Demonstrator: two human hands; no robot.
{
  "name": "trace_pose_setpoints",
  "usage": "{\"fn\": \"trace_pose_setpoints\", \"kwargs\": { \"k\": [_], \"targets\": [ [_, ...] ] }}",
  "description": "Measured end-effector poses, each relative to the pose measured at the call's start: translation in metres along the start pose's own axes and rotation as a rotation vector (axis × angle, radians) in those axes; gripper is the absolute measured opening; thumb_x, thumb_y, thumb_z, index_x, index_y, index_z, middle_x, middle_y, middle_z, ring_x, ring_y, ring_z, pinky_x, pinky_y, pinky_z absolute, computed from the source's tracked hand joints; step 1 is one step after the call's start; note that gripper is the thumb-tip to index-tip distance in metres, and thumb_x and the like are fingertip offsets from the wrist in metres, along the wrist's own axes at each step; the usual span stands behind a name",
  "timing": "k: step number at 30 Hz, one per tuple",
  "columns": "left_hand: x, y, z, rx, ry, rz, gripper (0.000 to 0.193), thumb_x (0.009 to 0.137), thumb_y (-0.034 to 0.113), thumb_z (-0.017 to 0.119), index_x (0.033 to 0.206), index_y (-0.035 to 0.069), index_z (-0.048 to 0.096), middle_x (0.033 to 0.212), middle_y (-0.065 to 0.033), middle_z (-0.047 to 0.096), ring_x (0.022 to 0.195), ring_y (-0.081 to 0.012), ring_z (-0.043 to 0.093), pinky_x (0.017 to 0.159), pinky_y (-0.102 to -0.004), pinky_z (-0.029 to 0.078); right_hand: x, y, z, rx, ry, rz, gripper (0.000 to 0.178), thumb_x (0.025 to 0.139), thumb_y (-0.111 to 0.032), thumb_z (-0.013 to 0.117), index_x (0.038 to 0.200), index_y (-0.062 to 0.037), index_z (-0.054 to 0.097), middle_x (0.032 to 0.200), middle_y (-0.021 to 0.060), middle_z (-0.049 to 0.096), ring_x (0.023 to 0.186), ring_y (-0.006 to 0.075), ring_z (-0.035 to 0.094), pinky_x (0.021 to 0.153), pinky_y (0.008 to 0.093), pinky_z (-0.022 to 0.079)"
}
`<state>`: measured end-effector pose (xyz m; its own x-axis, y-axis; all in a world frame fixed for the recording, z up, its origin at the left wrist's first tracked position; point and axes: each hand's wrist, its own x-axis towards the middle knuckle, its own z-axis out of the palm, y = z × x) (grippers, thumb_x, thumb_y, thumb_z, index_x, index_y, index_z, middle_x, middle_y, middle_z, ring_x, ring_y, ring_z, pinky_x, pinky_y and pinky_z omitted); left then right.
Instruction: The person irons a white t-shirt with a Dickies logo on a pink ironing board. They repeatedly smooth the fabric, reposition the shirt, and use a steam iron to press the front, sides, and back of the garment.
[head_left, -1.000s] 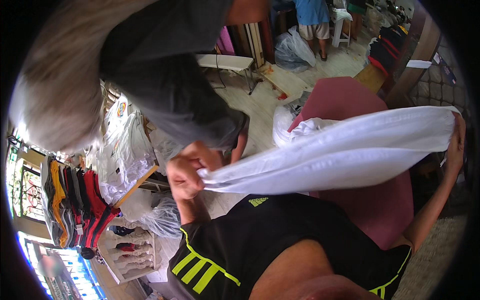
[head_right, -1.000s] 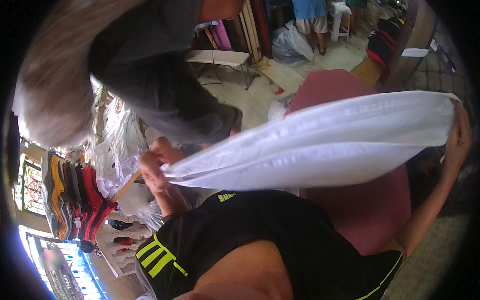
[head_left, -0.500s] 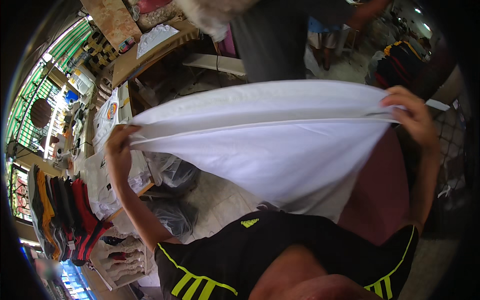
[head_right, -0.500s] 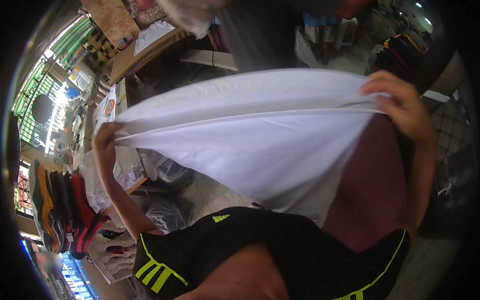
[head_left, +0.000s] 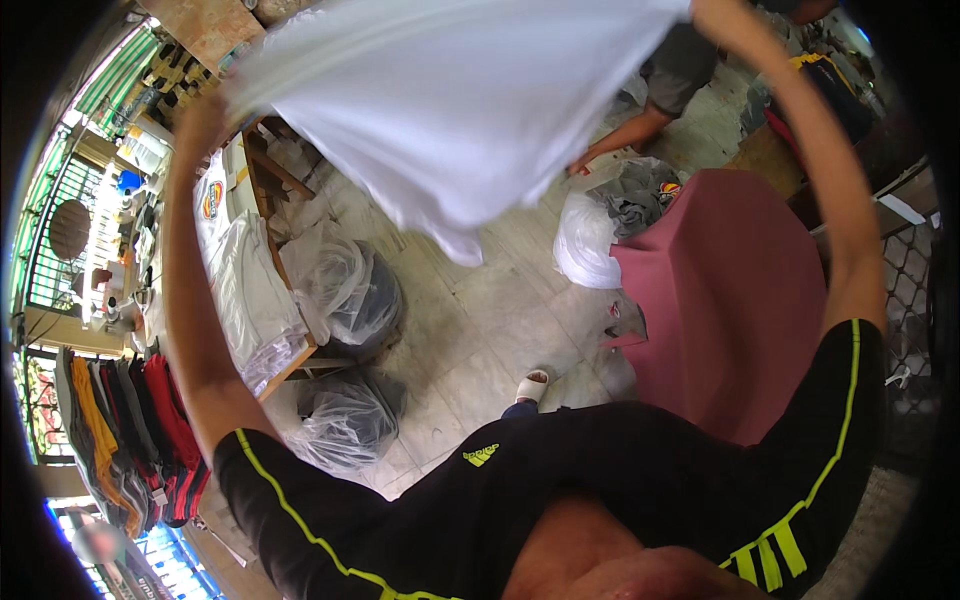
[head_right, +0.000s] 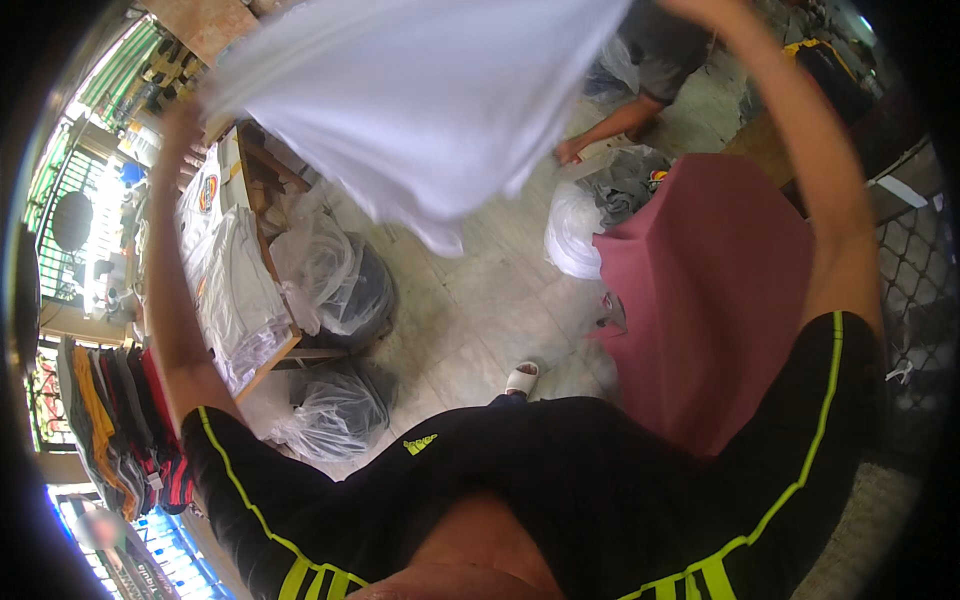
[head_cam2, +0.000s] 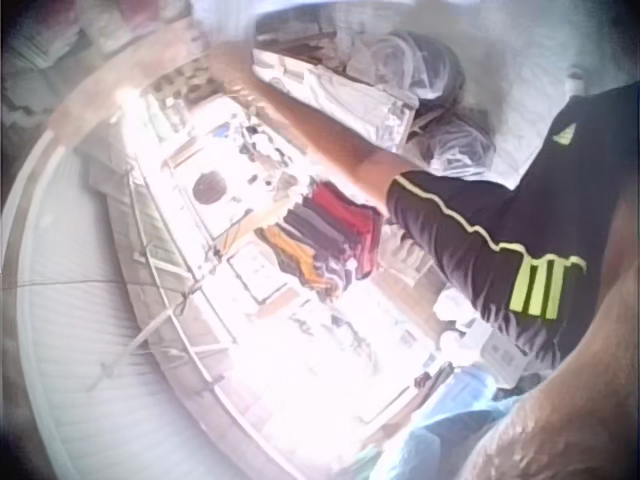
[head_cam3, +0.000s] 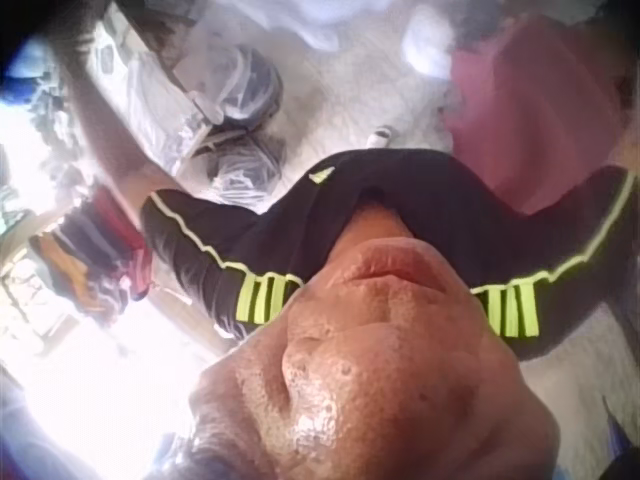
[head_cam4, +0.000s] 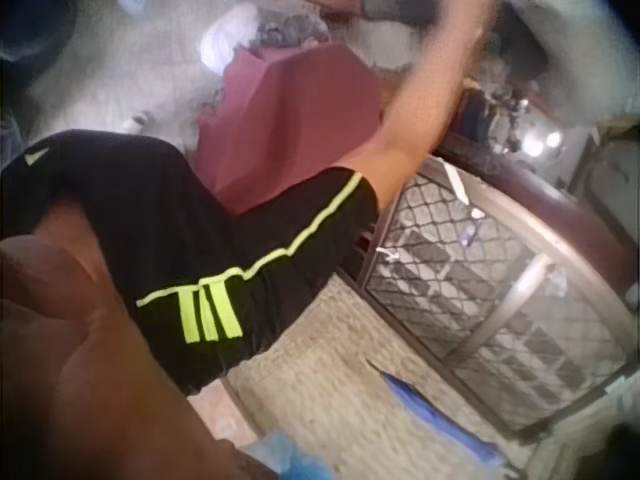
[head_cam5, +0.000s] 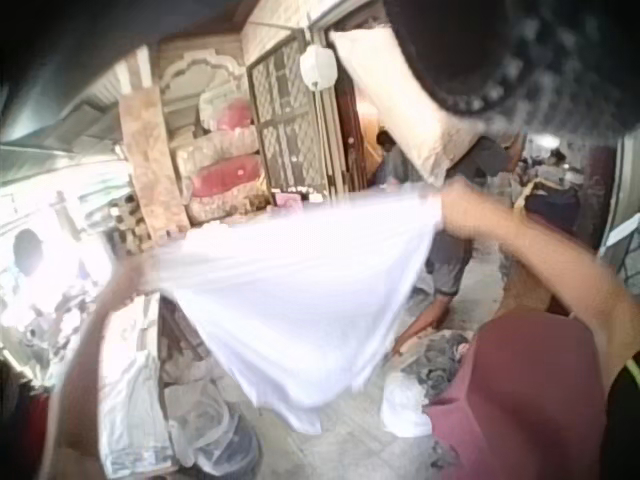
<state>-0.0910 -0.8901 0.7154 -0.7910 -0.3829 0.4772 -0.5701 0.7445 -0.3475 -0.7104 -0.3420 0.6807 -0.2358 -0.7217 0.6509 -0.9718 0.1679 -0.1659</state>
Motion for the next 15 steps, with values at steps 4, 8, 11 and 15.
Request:
{"fn": "trace_pose_setpoints", "kwargs": {
  "k": [4,8,11,15],
  "targets": [
    [0.068,0.068,-0.117,-0.335,0.845,0.049,0.016,0.089,0.016,0.062,0.09,0.003,0.071,0.077,-0.0128,0.07,0.065,-0.0218,0.064,0.058,-0.0369,0.051,0.002,0.013,-0.097,-0.222,0.379,0.074,0.022,0.088,-0.012,0.055,0.103,-0.0064,0.071,0.097,0.0192,0.071,0.093,0.0311,0.068,0.085,0.0432,0.053],
    [-0.059,0.176,0.0,-0.338,0.492,-0.035,0.017,0.088,0.015,0.062,0.093,0.003,0.072,0.075,-0.0101,0.069,0.063,-0.0187,0.064,0.056,-0.0339,0.051,-0.095,0.014,-0.015,-0.242,-0.146,0.009,0.021,0.087,-0.013,0.056,0.1,-0.0054,0.071,0.092,0.0185,0.071,0.087,0.0308,0.068,0.081,0.0435,0.053],
    [-0.197,0.233,0.122,-0.431,-0.771,-0.165,0.018,0.088,0.014,0.062,0.095,0.003,0.074,0.074,-0.0081,0.069,0.062,-0.0164,0.063,0.055,-0.0316,0.051,-0.213,0.024,0.064,-0.101,-0.875,0.126,0.021,0.087,-0.013,0.056,0.098,-0.0046,0.071,0.089,0.018,0.071,0.082,0.0305,0.067,0.077,0.0437,0.054],
    [-0.196,0.246,0.126,-0.89,-1.145,-0.302,0.02,0.087,0.013,0.062,0.098,0.004,0.075,0.072,-0.0055,0.069,0.06,-0.0134,0.062,0.054,-0.0286,0.05,-0.259,0.05,0.054,0.118,-1.087,0.161,0.021,0.086,-0.014,0.056,0.096,-0.0035,0.071,0.084,0.0173,0.071,0.075,0.0301,0.067,0.073,0.044,0.054]
  ]
}}
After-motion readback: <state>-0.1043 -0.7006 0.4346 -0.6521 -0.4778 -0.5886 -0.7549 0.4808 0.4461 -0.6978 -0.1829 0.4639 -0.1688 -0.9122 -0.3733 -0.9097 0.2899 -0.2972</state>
